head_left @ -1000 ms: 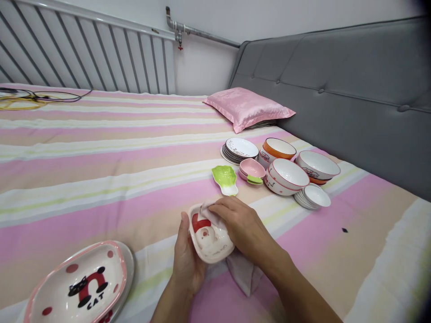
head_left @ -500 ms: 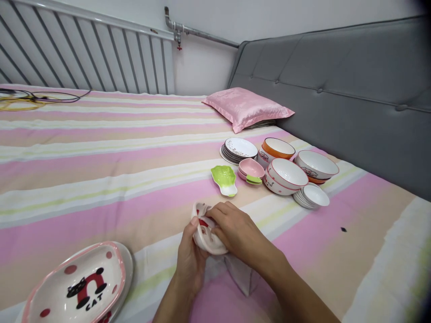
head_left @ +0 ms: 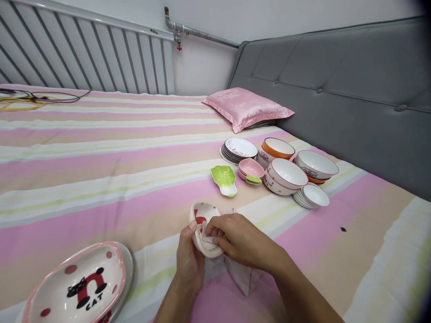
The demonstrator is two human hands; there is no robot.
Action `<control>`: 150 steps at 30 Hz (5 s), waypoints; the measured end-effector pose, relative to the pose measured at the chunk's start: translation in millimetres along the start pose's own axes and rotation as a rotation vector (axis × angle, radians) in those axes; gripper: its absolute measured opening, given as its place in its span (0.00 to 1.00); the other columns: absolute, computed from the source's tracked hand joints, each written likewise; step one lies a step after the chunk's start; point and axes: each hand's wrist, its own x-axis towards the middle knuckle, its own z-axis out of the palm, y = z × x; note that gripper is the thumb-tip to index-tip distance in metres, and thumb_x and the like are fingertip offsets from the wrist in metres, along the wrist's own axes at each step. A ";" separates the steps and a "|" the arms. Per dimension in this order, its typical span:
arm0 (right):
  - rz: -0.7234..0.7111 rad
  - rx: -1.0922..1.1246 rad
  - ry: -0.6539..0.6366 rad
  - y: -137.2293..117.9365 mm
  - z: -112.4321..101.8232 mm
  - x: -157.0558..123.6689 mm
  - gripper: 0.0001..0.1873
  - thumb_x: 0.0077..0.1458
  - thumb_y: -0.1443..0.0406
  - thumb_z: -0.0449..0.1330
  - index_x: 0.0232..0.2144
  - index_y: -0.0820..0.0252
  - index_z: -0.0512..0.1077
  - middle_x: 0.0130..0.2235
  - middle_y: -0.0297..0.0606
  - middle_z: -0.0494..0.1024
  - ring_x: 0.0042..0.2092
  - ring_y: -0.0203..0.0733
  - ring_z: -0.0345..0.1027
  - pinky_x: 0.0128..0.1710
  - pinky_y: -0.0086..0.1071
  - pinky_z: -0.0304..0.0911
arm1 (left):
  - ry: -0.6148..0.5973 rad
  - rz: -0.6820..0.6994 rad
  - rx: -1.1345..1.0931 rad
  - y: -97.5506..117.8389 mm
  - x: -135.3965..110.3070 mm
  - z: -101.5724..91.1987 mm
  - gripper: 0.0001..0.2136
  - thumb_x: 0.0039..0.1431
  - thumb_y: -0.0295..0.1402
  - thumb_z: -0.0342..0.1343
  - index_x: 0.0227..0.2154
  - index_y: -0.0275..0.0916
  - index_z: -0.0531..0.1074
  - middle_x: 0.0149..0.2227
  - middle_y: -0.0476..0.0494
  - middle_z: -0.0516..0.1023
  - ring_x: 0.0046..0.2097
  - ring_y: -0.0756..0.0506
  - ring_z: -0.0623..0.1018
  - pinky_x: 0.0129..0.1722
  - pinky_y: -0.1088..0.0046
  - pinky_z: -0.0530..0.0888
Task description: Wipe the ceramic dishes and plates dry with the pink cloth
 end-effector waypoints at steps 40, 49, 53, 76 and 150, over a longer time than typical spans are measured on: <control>0.020 -0.008 0.234 -9.1 0.5 3.7 0.09 0.54 0.67 0.56 0.37 0.55 0.73 0.37 0.35 0.74 0.40 0.39 0.65 0.39 0.31 0.59 | -0.034 0.262 -0.016 -4.2 1.5 -6.7 0.17 0.39 0.43 0.60 0.32 0.37 0.74 0.30 0.43 0.77 0.40 0.38 0.76 0.39 0.64 0.72; 0.175 0.168 0.045 14.0 -35.5 -13.8 0.13 0.55 0.63 0.54 0.44 0.55 0.68 0.44 0.36 0.73 0.44 0.40 0.66 0.37 0.30 0.61 | 0.071 0.233 -0.211 3.4 7.2 -4.4 0.15 0.42 0.41 0.57 0.33 0.37 0.75 0.30 0.45 0.78 0.36 0.42 0.76 0.35 0.68 0.73; 0.141 0.189 -0.149 16.5 -39.0 -15.9 0.17 0.52 0.56 0.57 0.43 0.55 0.68 0.41 0.35 0.74 0.41 0.39 0.66 0.37 0.29 0.60 | 0.067 0.242 -0.233 2.3 7.5 -5.5 0.15 0.43 0.41 0.56 0.33 0.38 0.75 0.30 0.46 0.78 0.35 0.44 0.75 0.36 0.69 0.72; -0.027 0.078 0.528 19.0 -28.2 2.4 0.16 0.54 0.74 0.46 0.35 0.57 0.71 0.38 0.36 0.72 0.41 0.39 0.64 0.39 0.31 0.57 | 0.059 0.070 -0.152 5.7 0.5 -2.2 0.14 0.37 0.42 0.61 0.25 0.37 0.76 0.25 0.45 0.78 0.37 0.40 0.77 0.38 0.65 0.73; 0.265 1.194 0.343 26.8 -40.6 -0.4 0.15 0.50 0.53 0.59 0.24 0.60 0.68 0.22 0.30 0.70 0.24 0.34 0.64 0.26 0.28 0.57 | 0.136 0.059 -0.252 14.1 3.2 1.3 0.15 0.48 0.40 0.53 0.36 0.38 0.75 0.32 0.43 0.78 0.35 0.42 0.76 0.35 0.63 0.75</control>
